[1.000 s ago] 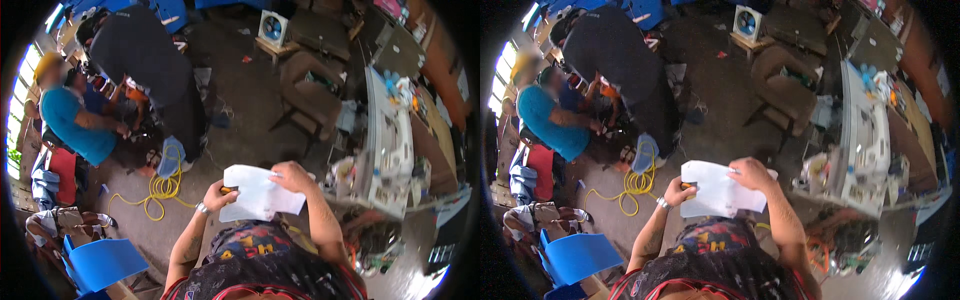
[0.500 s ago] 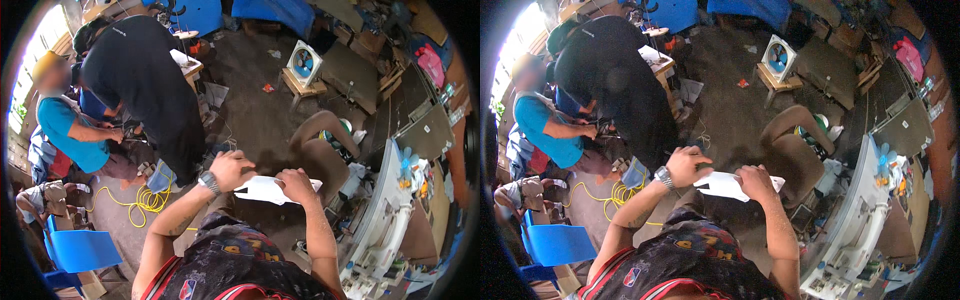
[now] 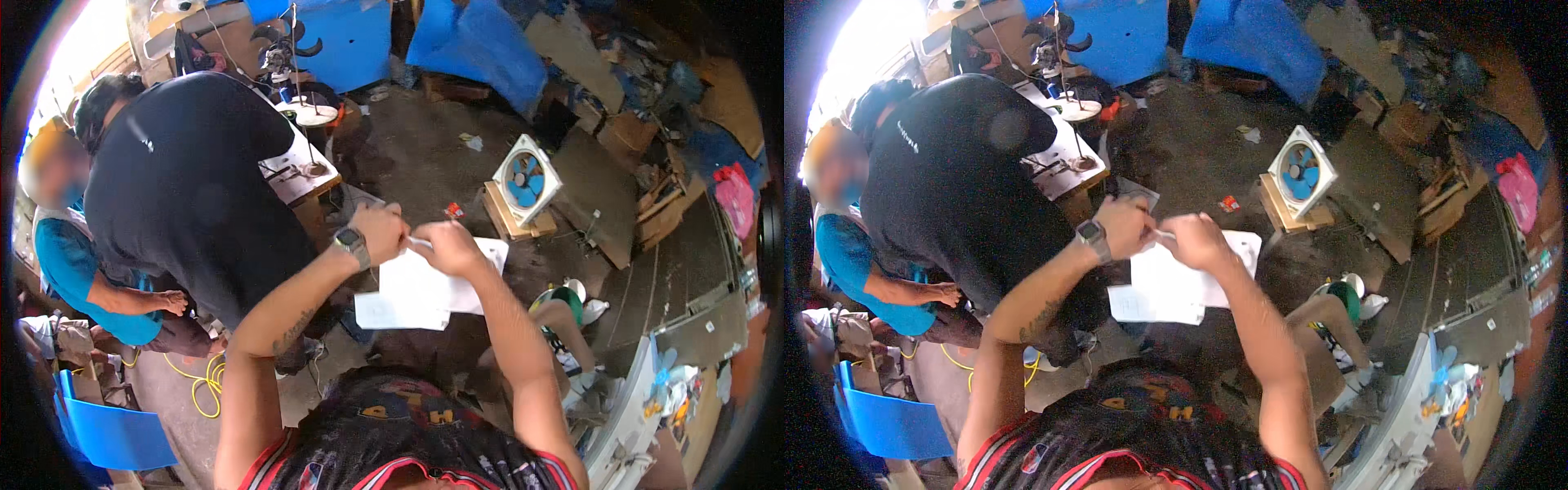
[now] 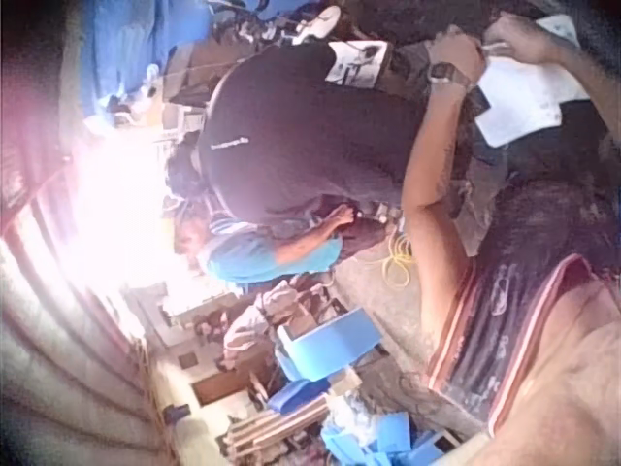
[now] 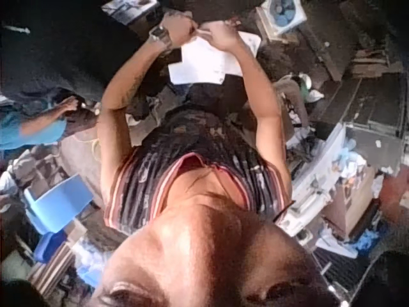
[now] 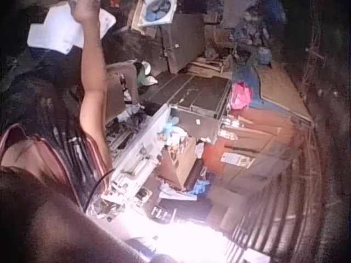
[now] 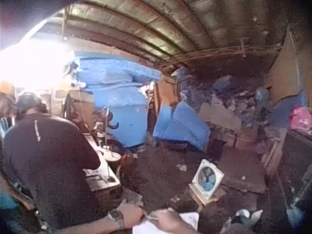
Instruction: Measuring dimensions with a tape measure and drawing a technical sketch on paper for upholstery.
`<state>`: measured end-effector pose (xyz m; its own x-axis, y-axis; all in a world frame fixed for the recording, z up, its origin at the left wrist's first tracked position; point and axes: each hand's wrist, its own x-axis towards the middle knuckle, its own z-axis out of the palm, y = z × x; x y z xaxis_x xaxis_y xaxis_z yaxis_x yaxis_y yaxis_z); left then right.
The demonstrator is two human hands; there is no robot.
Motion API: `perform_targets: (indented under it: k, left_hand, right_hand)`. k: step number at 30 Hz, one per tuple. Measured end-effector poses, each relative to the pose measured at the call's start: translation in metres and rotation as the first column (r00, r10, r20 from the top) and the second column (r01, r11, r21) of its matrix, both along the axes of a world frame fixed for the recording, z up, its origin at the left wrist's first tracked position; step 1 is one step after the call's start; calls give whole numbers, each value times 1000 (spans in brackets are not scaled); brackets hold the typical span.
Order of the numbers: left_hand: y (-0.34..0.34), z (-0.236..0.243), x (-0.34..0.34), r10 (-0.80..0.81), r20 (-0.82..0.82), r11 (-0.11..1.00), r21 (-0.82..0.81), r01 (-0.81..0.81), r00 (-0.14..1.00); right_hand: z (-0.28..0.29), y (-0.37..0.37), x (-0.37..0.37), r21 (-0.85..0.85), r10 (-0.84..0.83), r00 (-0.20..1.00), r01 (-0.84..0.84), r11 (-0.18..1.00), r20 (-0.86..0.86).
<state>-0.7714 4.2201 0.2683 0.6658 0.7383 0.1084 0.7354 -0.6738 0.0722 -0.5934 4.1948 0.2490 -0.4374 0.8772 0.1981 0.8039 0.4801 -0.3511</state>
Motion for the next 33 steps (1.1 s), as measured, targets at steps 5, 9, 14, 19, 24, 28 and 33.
perform_targets:
  k: [5, 9, 14, 19, 24, 28, 33]
  left_hand:
    - [124, 38, -35, 225, -10, 971, 82, -224, 974]
    - [212, 40, -63, 373, 169, 927, -24, -374, 912]
    - [319, 9, -100, 520, 344, 849, -108, -517, 782]
    - [369, 27, -134, 656, 203, 748, -47, -662, 727]
    - [383, 52, -136, 808, 43, 588, -109, -801, 587]
    - [382, 71, -127, 853, -168, 500, 0, -866, 493]
    - [398, 54, -146, 805, -187, 550, -120, -827, 562]
  right_hand:
    - [31, 161, -25, -77, 182, 980, -188, 979, -81]
    - [52, 266, -58, -131, 277, 953, -292, 947, -124]
    - [36, 379, -92, -70, 474, 868, -488, 870, -147]
    - [30, 458, -131, -81, 588, 755, -632, 771, -289]
    - [16, 502, -169, -170, 577, 744, -651, 740, -337]
    - [1, 518, -190, -63, 597, 733, -647, 760, -327]
    - [13, 523, -187, -139, 586, 703, -680, 720, -402]
